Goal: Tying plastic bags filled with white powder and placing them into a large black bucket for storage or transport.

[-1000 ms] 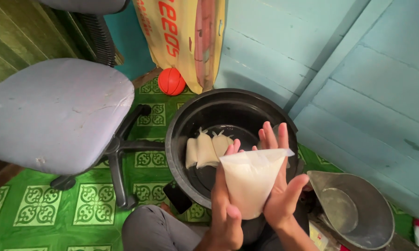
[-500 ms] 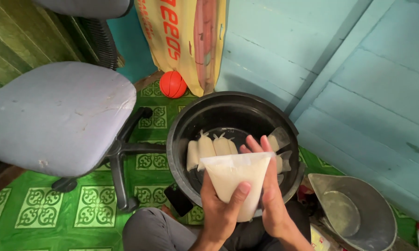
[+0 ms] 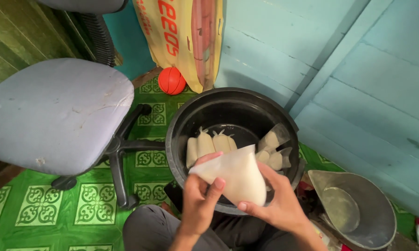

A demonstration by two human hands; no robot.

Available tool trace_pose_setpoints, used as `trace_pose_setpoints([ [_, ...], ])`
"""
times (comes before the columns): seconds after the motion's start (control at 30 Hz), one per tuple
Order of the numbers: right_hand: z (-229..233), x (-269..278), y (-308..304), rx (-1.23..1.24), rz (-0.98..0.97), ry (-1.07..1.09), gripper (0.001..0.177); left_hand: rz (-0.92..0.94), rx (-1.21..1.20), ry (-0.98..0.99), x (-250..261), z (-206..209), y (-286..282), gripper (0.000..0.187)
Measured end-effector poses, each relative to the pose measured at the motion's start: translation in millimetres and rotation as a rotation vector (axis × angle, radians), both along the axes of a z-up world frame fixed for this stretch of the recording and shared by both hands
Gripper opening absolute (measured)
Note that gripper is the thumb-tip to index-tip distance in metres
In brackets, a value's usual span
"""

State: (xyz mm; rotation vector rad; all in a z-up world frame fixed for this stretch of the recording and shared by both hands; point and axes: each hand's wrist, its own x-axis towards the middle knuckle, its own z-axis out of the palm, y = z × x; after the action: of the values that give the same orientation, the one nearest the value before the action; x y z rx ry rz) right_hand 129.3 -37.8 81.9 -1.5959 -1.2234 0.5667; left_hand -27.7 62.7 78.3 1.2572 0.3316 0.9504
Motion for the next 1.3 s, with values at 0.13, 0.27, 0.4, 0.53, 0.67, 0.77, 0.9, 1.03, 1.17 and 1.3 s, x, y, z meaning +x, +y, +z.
trace_pose_setpoints([
  [0.13,43.2,9.8,-0.3,-0.082,-0.004,-0.108,0.081,0.03,0.105,0.102,-18.9,-9.6,8.0,0.048],
  [0.27,73.5,16.1,0.5,-0.056,0.084,-0.255,0.082,-0.19,-0.092,0.015,-28.9,-29.8,-0.4,0.071],
  [0.4,95.4,16.5,7.0,-0.172,0.22,-0.506,0.101,-0.223,0.16,0.036,-18.8,-34.0,-13.2,0.087],
  [0.53,105.9,6.5,11.1,-0.219,0.233,-0.58,0.105,-0.264,-0.18,-0.12,-0.2,-87.3,-29.8,0.078],
  [0.67,88.0,4.1,10.1,-0.008,0.182,-0.334,0.115,-0.272,-0.445,-0.41,10.9,-152.2,-50.4,0.073],
  [0.77,49.6,2.8,7.1,0.099,0.134,-0.114,0.12,-0.234,-0.486,-0.503,13.2,-161.5,-55.1,0.068],
  [0.9,-15.6,-25.2,-1.4,-0.084,0.069,0.027,0.114,-0.075,-0.382,-0.488,13.9,-149.4,-52.5,0.076],
  [1.03,-140.2,-45.4,-24.3,0.077,0.24,0.298,0.097,-0.695,-1.349,-1.183,-22.7,-384.3,-72.8,0.055],
  [1.17,-218.2,-57.7,-42.0,0.236,0.213,0.609,0.082,0.192,0.32,-0.12,-34.2,-287.6,-61.1,0.046],
  [1.3,-230.0,-57.7,-52.7,0.108,0.022,1.035,0.063,0.249,0.664,0.615,-50.8,-424.1,-65.2,0.034],
])
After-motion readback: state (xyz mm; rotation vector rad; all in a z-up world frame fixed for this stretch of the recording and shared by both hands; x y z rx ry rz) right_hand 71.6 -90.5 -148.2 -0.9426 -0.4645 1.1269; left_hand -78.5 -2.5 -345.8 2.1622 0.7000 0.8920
